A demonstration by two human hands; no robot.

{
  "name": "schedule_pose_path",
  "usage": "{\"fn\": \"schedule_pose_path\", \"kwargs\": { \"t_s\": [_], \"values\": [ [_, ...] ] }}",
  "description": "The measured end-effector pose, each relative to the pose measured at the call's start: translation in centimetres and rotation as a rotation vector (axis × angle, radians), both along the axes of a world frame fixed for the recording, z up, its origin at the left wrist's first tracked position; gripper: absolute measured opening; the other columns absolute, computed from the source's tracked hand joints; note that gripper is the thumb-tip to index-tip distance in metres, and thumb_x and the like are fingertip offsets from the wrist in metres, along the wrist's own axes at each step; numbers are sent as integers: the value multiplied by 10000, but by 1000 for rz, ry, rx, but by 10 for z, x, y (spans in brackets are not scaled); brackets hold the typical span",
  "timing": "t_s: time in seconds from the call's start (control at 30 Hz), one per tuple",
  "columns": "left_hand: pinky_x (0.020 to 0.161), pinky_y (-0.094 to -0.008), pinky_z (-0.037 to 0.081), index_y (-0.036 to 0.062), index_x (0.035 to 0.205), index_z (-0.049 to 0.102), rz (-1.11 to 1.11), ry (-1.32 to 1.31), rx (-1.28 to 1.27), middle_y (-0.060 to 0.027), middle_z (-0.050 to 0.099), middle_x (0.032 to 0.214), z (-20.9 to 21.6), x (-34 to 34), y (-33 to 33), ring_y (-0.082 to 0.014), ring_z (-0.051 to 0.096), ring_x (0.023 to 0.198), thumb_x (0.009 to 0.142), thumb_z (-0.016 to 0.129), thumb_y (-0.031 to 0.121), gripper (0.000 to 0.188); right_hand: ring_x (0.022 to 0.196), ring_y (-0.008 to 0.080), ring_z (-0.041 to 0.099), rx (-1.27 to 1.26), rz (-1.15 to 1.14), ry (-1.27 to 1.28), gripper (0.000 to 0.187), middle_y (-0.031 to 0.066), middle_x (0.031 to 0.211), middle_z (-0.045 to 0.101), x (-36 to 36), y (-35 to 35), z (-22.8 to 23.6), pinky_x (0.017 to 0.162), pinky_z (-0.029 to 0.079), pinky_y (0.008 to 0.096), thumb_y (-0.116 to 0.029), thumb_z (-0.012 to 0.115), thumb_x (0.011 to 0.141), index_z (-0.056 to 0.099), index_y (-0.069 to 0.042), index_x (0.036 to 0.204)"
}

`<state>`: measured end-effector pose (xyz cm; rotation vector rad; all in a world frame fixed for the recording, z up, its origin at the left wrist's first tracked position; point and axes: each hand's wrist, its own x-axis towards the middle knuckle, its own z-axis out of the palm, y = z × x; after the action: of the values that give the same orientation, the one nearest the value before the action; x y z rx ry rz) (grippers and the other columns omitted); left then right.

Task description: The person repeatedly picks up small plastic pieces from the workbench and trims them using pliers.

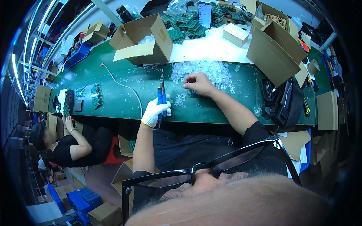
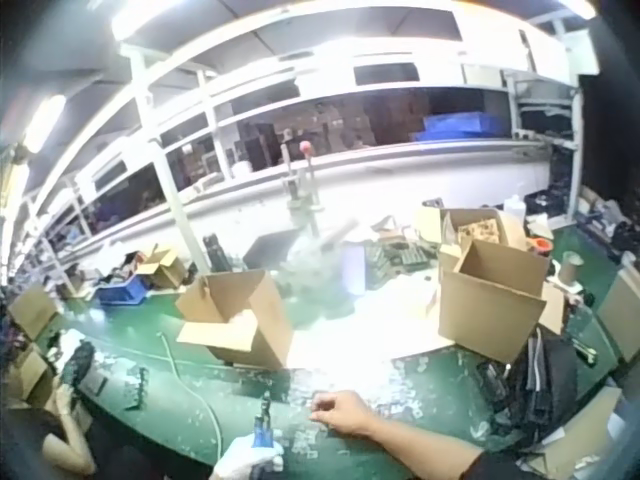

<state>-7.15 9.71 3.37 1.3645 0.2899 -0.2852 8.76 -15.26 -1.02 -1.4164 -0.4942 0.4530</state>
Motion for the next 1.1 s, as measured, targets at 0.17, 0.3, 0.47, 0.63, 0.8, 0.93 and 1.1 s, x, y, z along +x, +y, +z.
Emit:
{"fn": "schedule_pose_path", "kwargs": {
  "t_s": [0.17, 0.3, 0.47, 0.63, 0.8, 0.93, 1.1],
  "values": [
    [799, -379, 636, -60, 1467, 548, 44, -37, -163, -87, 712, 1034, -18, -2, 13, -189, 719, 826, 944, 777, 159, 611, 978, 374, 675, -469, 59, -843, 185, 137, 960, 744, -11, 4, -5, 867, 556, 479, -237, 846, 832, 792, -95, 938],
    [784, -372, 634, -57, 1465, 552, 41, -39, -160, -82, 711, 1022, -20, 2, 8, -188, 719, 821, 945, 778, 161, 607, 981, 347, 657, -487, -231, -964, 180, 107, 963, 744, -4, 11, -8, 876, 558, 467, -128, 750, 867, 778, -99, 1042],
    [775, -366, 633, -52, 1461, 556, 27, -11, -132, -77, 708, 1009, -17, 4, 3, -184, 716, 813, 949, 773, 153, 593, 999, 315, 641, -631, -215, -1086, 268, 77, 995, 755, 1, 23, -11, 867, 574, 448, -44, 661, 835, 779, -108, 1067],
    [765, -362, 628, -53, 1459, 555, 34, 0, -118, -73, 706, 1005, -17, 6, 1, -179, 714, 810, 948, 769, 142, 587, 1006, 315, 642, -574, -247, -1097, 257, 78, 963, 739, 6, 16, -15, 877, 570, 428, -42, 662, 820, 775, -94, 1045],
    [765, -339, 613, -50, 1473, 544, 30, 9, -56, -67, 703, 1001, -14, 7, -4, -172, 710, 810, 949, 779, 146, 607, 982, 349, 665, -307, -434, -1035, 223, 112, 980, 726, 14, 12, -4, 864, 565, 434, -13, 697, 862, 751, -63, 1072],
    [766, -307, 584, -32, 1417, 581, 3, 31, 103, -50, 692, 992, -8, 8, -11, -148, 687, 809, 939, 791, 162, 557, 903, 281, 716, -93, -451, -589, 206, 131, 1017, 703, 17, 7, 2, 840, 605, 376, 18, 705, 951, 717, -12, 1155],
    [770, -298, 571, 9, 1258, 637, -195, -11, 296, -35, 687, 989, 7, 19, -28, -124, 657, 829, 905, 806, 184, 428, 927, 196, 731, 314, -188, -8, 332, 119, 1102, 678, 33, -3, -18, 862, 630, 337, 45, 699, 978, 647, 35, 1306]
  ]
}}
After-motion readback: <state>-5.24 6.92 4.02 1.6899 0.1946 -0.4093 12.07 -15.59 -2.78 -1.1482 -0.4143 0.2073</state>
